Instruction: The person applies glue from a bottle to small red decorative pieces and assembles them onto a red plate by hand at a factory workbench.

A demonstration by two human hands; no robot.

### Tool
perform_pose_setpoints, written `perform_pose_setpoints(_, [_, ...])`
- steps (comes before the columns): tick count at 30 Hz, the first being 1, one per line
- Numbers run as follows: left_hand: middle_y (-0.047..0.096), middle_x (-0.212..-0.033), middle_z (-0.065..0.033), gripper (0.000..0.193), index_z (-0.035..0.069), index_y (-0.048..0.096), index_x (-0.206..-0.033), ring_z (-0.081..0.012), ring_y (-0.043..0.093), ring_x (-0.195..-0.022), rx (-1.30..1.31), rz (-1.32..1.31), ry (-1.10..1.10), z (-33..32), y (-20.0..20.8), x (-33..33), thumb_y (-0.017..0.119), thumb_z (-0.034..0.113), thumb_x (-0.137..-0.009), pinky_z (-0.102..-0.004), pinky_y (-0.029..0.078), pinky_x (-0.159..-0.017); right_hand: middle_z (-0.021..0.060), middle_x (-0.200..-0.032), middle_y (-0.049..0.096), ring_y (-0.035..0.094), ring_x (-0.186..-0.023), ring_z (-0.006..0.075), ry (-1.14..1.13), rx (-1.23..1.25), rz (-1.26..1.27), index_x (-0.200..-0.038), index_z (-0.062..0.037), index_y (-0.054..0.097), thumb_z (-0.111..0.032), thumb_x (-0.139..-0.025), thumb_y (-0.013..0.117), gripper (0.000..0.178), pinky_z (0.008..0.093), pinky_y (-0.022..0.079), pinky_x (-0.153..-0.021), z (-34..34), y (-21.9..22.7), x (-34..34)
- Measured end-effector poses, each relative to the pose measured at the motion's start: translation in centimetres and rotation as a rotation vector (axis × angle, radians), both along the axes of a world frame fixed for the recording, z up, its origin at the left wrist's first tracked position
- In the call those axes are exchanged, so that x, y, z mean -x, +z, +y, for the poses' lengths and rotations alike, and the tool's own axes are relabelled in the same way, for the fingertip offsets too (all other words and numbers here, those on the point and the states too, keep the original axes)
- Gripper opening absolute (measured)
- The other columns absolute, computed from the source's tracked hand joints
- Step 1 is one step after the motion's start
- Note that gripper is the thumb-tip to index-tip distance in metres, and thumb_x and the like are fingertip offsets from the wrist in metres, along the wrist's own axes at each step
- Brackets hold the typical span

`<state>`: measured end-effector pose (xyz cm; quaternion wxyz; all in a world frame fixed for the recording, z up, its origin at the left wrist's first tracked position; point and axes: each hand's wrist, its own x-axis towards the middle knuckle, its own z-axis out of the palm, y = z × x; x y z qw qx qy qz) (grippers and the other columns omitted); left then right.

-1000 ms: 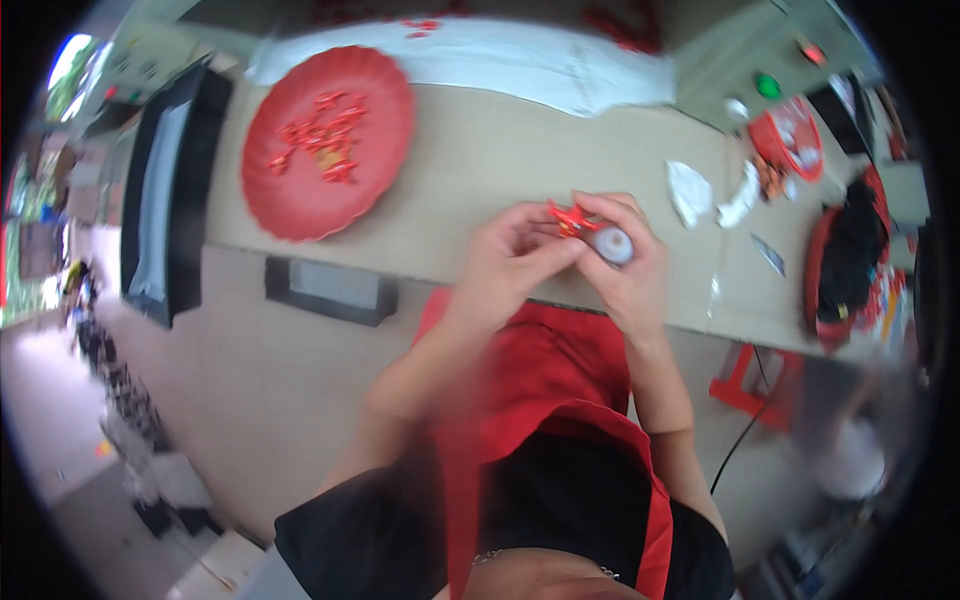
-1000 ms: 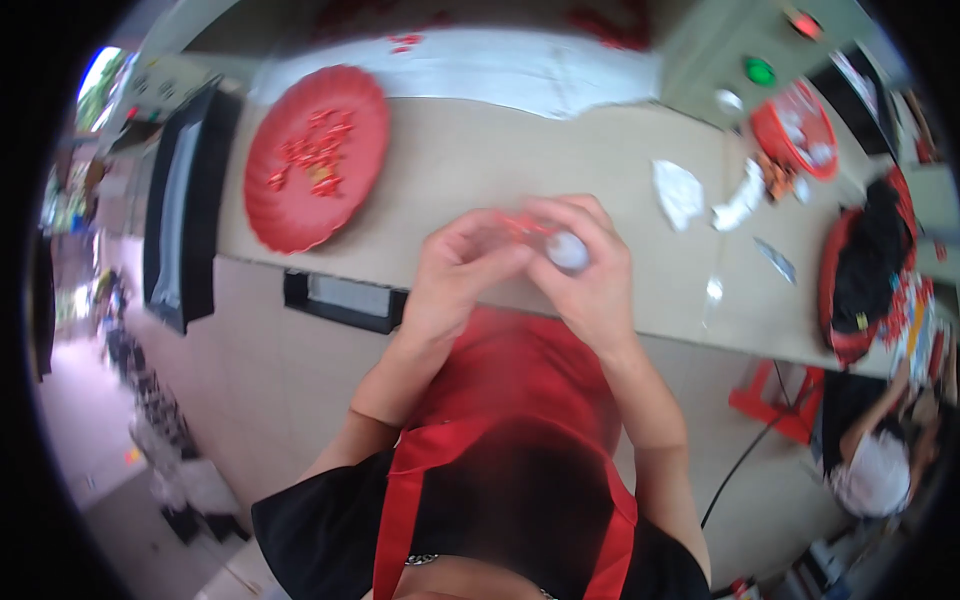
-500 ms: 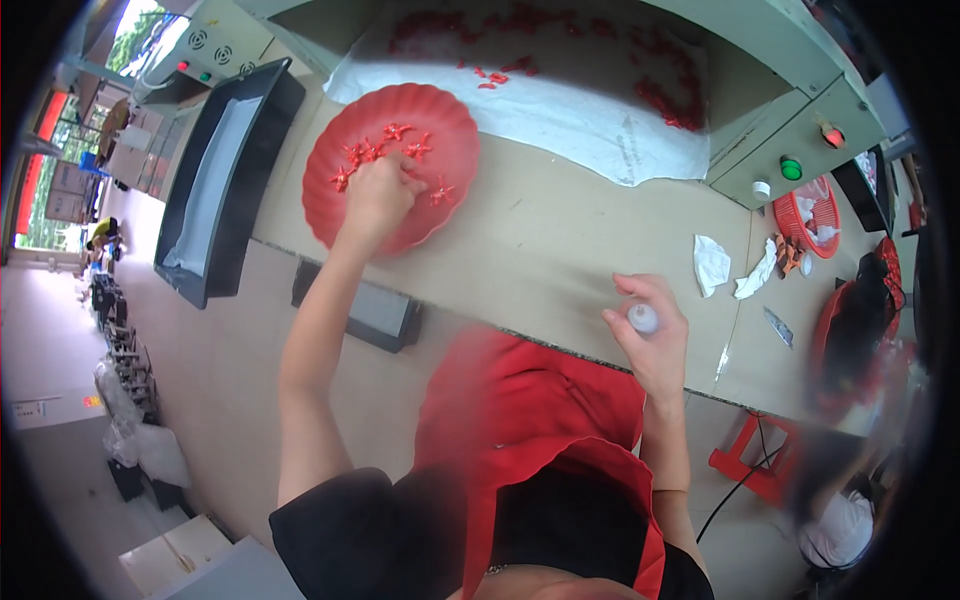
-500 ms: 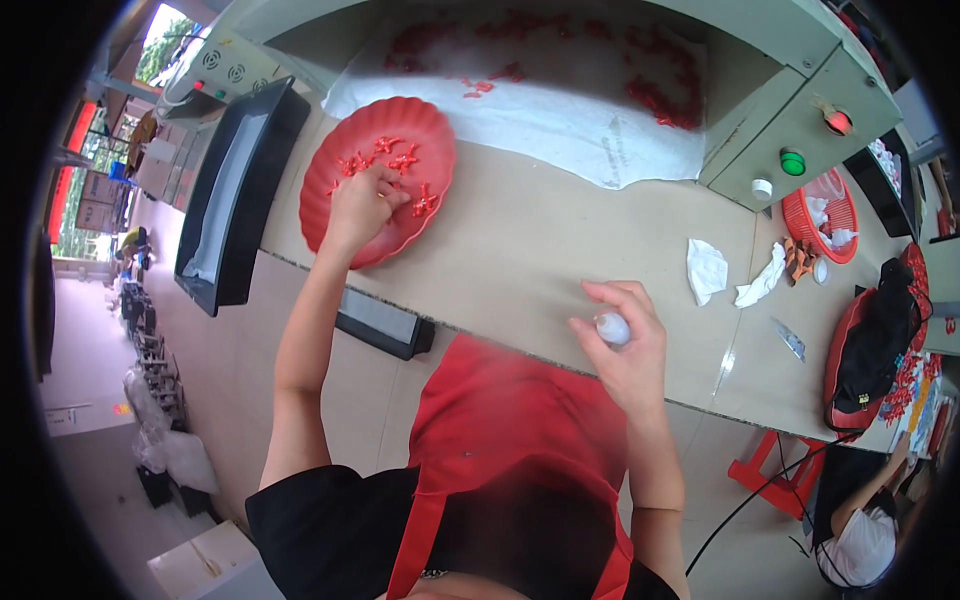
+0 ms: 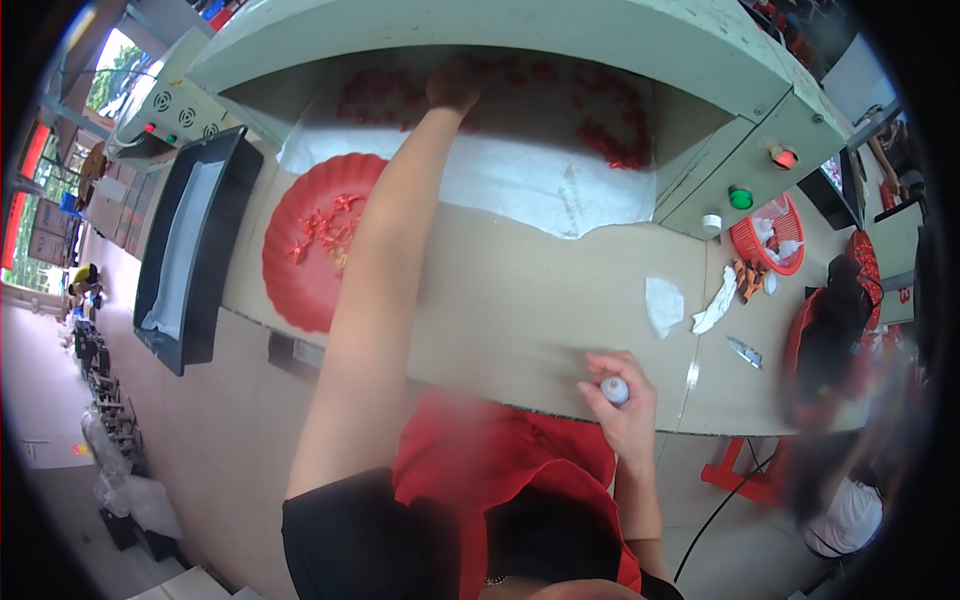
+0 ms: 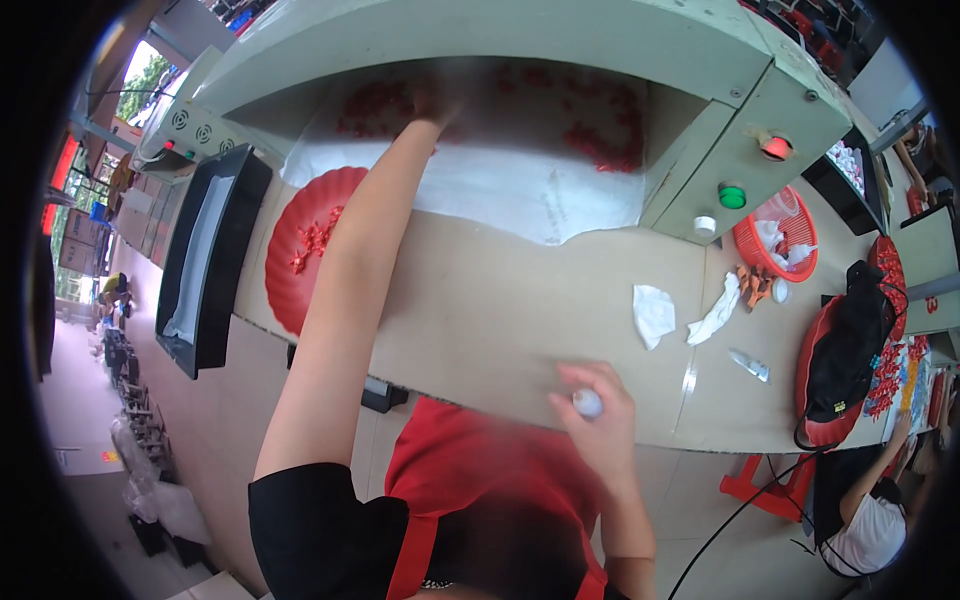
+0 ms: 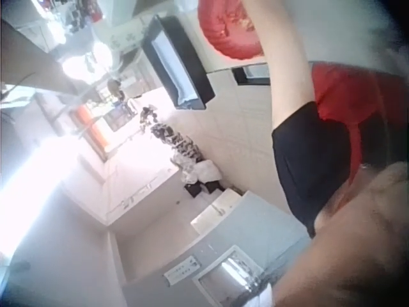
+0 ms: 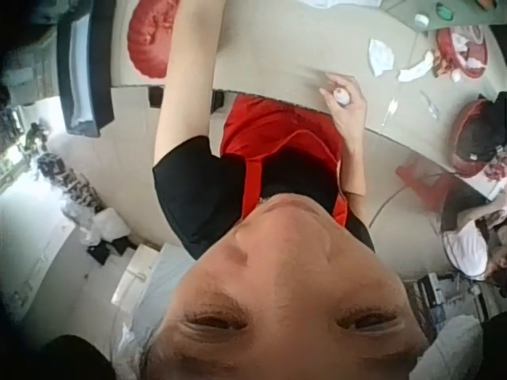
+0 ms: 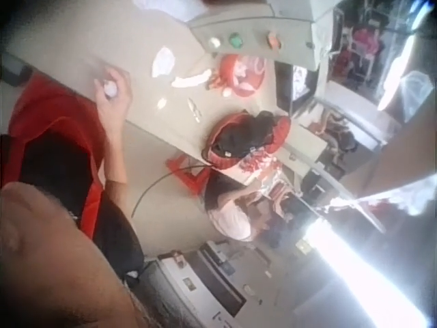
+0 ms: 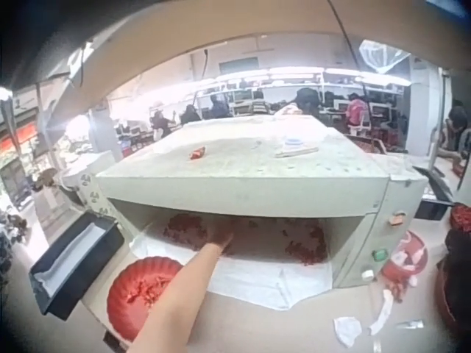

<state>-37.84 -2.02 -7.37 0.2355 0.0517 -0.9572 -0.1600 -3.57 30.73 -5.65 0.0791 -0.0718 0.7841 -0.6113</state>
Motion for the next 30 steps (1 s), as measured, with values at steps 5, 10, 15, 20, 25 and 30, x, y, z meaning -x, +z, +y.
perform_pose_setpoints(5, [0.062, -0.101, -0.015, 0.031, 0.009, 0.061, -0.103, -0.0327, 0.06, -0.097, 0.145, -0.042, 0.222, -3.1, -3.7, 3.0, 0.055, 0.032, -0.082, -0.0428, 0.048, -0.081, 0.0078, -0.09, 0.058, 0.057, -0.083, 0.0163, -0.045, 0.019, -0.051, -0.097, -0.001, 0.062, 0.002, -0.071, 0.068, 0.027, 0.026, 0.046, -0.073, 0.8, 0.4, -0.6])
perform_pose_setpoints(10, [0.059, -0.106, -0.0141, 0.028, 0.008, 0.055, -0.112, -0.0295, 0.061, -0.094, -0.416, -0.262, -0.039, -0.2, 3.1, -3.0, 0.057, 0.017, -0.086, -0.039, 0.05, -0.079, 0.0051, -0.093, 0.055, 0.057, -0.082, 0.0153, -0.091, 0.069, -0.078, -0.102, -0.0015, 0.058, 0.004, -0.073, 0.065, 0.03, 0.0253, 0.045, -0.073, 1.0, 0.7, -0.2])
perform_pose_setpoints(15, [0.059, -0.109, -0.0166, 0.034, -0.003, 0.05, -0.115, -0.024, 0.062, -0.096, -1.557, -0.418, -0.47, 7.1, 8.5, -21.4, 0.06, 0.012, -0.086, -0.0316, 0.05, -0.084, 0.0061, -0.093, 0.053, 0.056, -0.084, 0.0144, -0.128, 0.28, -0.072, -0.114, -0.0022, 0.049, 0.007, -0.078, 0.058, 0.038, 0.0257, 0.048, -0.075, 1.3, 1.2, 0.3])
perform_pose_setpoints(20, [0.052, -0.115, -0.0175, 0.027, -0.003, 0.049, -0.116, -0.0245, 0.059, -0.101, -2.322, -0.598, -0.849, 9.8, 4.2, -31.4, 0.05, 0.005, -0.09, -0.027, 0.053, -0.086, 0.0093, -0.092, 0.055, 0.059, -0.082, 0.0181, -0.134, 0.544, 0.036, -0.119, -0.0015, 0.041, 0.006, -0.08, 0.055, 0.042, 0.0269, 0.052, -0.069, -1.0, 4.7, -0.2])
perform_pose_setpoints(25, [0.05, -0.114, -0.014, 0.031, 0.002, 0.045, -0.122, -0.0197, 0.055, -0.103, -2.75, -0.649, -0.588, 14.3, 5.4, -34.6, 0.048, 0.004, -0.091, -0.0235, 0.052, -0.086, 0.0154, -0.098, 0.06, 0.064, -0.084, 0.0195, -0.099, 0.587, 0.022, -0.114, 0.003, 0.044, 0.007, -0.08, 0.058, 0.037, 0.0251, 0.052, -0.067, 0.1, 6.7, -1.7])
perform_pose_setpoints(30, [0.055, -0.104, -0.0097, 0.029, 0.001, 0.044, -0.12, -0.0149, 0.056, -0.101, -2.853, -0.735, -0.723, 14.8, 4.7, -35.3, 0.045, 0.017, -0.095, -0.0193, 0.053, -0.08, 0.0122, -0.095, 0.061, 0.063, -0.081, 0.0165, -0.205, 0.565, 0.1, -0.11, 0.0025, 0.048, -0.001, -0.078, 0.062, 0.035, 0.0225, 0.049, -0.064, 0.2, 7.3, -3.2])
